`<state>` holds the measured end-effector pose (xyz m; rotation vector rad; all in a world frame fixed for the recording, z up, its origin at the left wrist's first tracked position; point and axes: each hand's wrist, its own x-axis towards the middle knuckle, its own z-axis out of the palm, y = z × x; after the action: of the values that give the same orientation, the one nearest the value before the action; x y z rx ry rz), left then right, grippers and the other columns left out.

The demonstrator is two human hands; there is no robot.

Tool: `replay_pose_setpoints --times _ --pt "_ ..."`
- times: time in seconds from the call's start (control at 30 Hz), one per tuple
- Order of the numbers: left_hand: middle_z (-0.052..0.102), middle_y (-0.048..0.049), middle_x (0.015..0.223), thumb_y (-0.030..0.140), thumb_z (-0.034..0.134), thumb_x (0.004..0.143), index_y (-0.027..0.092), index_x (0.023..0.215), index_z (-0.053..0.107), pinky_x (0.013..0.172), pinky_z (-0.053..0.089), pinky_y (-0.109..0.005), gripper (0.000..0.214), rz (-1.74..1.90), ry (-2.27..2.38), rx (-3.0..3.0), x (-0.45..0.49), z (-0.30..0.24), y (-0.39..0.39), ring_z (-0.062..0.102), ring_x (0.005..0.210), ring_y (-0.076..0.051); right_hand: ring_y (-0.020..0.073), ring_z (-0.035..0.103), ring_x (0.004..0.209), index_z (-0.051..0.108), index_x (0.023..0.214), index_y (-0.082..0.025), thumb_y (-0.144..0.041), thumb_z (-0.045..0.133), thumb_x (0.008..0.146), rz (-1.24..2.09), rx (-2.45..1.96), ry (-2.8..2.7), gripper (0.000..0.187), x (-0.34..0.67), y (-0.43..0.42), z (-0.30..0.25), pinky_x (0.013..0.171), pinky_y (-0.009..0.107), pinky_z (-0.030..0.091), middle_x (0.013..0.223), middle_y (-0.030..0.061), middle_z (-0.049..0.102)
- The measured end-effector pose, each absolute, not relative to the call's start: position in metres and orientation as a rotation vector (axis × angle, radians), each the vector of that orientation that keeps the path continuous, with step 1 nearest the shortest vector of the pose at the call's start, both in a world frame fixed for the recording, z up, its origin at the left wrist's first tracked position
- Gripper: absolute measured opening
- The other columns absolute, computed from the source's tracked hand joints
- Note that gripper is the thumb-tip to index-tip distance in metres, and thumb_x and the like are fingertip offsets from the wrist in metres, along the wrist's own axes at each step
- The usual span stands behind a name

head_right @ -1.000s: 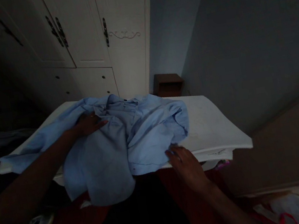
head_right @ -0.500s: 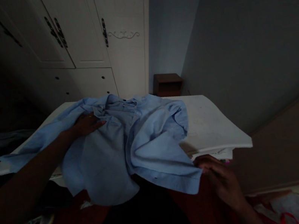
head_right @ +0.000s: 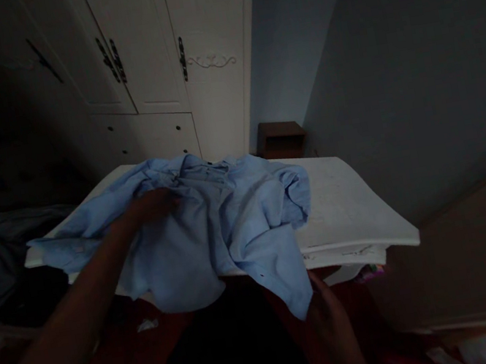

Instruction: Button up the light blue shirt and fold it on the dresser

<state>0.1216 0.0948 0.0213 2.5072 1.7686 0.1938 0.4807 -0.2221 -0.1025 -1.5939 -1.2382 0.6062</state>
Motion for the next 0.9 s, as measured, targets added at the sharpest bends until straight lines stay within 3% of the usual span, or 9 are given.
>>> replay_pose_setpoints --times 0.2,0.3,0.4,0.57,0.63,0.73,0.8,0.9 --pt "0.067 -0.0095 0.121 0.041 0.046 0.091 0.018 0.116 0.063 0.101 0.046 -0.04 0.038 1.351 1.69 2.15 0.147 0.002 -0.038 0.06 0.114 -0.024 0.0303 0.051 0.129 0.043 0.144 -0.023 -0.029 0.055 0.088 0.241 -1.571 -1.579 0.058 0.491 -0.199 -0.112 0.102 0.047 0.048 0.142 0.013 0.052" --pt "0.067 -0.0059 0.114 0.028 0.044 0.087 0.023 0.108 0.064 0.099 0.048 -0.042 0.029 1.663 1.796 1.847 0.138 -0.028 -0.096 0.062 0.109 -0.023 0.0278 0.057 0.122 0.054 0.135 -0.025 -0.019 0.052 0.088 0.116 -1.466 -1.654 0.048 0.494 -0.195 -0.111 0.097 0.046 0.051 0.134 0.0114 0.056" --pt "0.064 -0.0061 0.114 0.027 0.044 0.083 0.025 0.105 0.063 0.098 0.049 -0.044 0.029 1.715 1.98 1.441 0.121 -0.066 -0.13 0.061 0.109 -0.024 0.0247 0.063 0.111 0.068 0.112 -0.028 -0.014 0.049 0.087 0.142 -1.329 -1.646 0.034 0.486 -0.193 -0.098 0.089 0.042 0.054 0.123 0.0087 0.061" --pt "0.057 -0.0099 0.13 0.034 0.056 0.076 0.026 0.122 0.054 0.099 0.049 -0.046 0.046 1.459 1.776 1.26 0.114 -0.113 -0.136 0.056 0.12 -0.029 0.0267 0.065 0.104 0.065 0.093 -0.025 -0.024 0.059 0.081 0.434 -1.214 -1.366 0.013 0.463 -0.196 -0.052 0.081 0.039 0.055 0.112 0.0068 0.068" --pt "0.051 -0.0109 0.139 0.035 0.061 0.076 0.028 0.135 0.043 0.103 0.047 -0.045 0.062 1.403 1.583 1.264 0.122 -0.119 -0.13 0.053 0.126 -0.028 0.0228 0.068 0.083 0.064 0.089 -0.024 -0.026 0.061 0.081 0.624 -1.211 -1.171 0.009 0.458 -0.201 -0.031 0.064 0.031 0.055 0.094 0.0044 0.071" --pt "0.04 -0.0122 0.151 0.038 0.065 0.078 0.028 0.144 0.032 0.111 0.039 -0.045 0.075 1.389 1.477 1.262 0.133 -0.115 -0.125 0.043 0.136 -0.027 0.0158 0.06 0.053 0.064 0.085 -0.025 -0.029 0.064 0.081 0.848 -1.094 -0.842 0.006 0.462 -0.208 -0.007 0.044 0.025 0.048 0.07 0.0002 0.067" --pt "0.038 -0.0128 0.153 0.04 0.069 0.076 0.026 0.145 0.032 0.114 0.034 -0.045 0.08 1.415 1.522 1.237 0.137 -0.11 -0.125 0.039 0.139 -0.028 0.0135 0.055 0.046 0.064 0.079 -0.025 -0.033 0.065 0.081 0.928 -1.006 -0.731 0.008 0.469 -0.209 0.004 0.04 0.024 0.047 0.063 -0.0011 0.063" --pt "0.053 -0.0135 0.141 0.043 0.073 0.071 0.022 0.136 0.047 0.11 0.04 -0.046 0.073 1.407 1.457 1.203 0.138 -0.106 -0.126 0.05 0.13 -0.03 0.0138 0.06 0.052 0.064 0.076 -0.024 -0.035 0.069 0.079 1.064 -0.944 -0.759 0.012 0.475 -0.205 0.014 0.047 0.025 0.054 0.062 -0.0006 0.063"
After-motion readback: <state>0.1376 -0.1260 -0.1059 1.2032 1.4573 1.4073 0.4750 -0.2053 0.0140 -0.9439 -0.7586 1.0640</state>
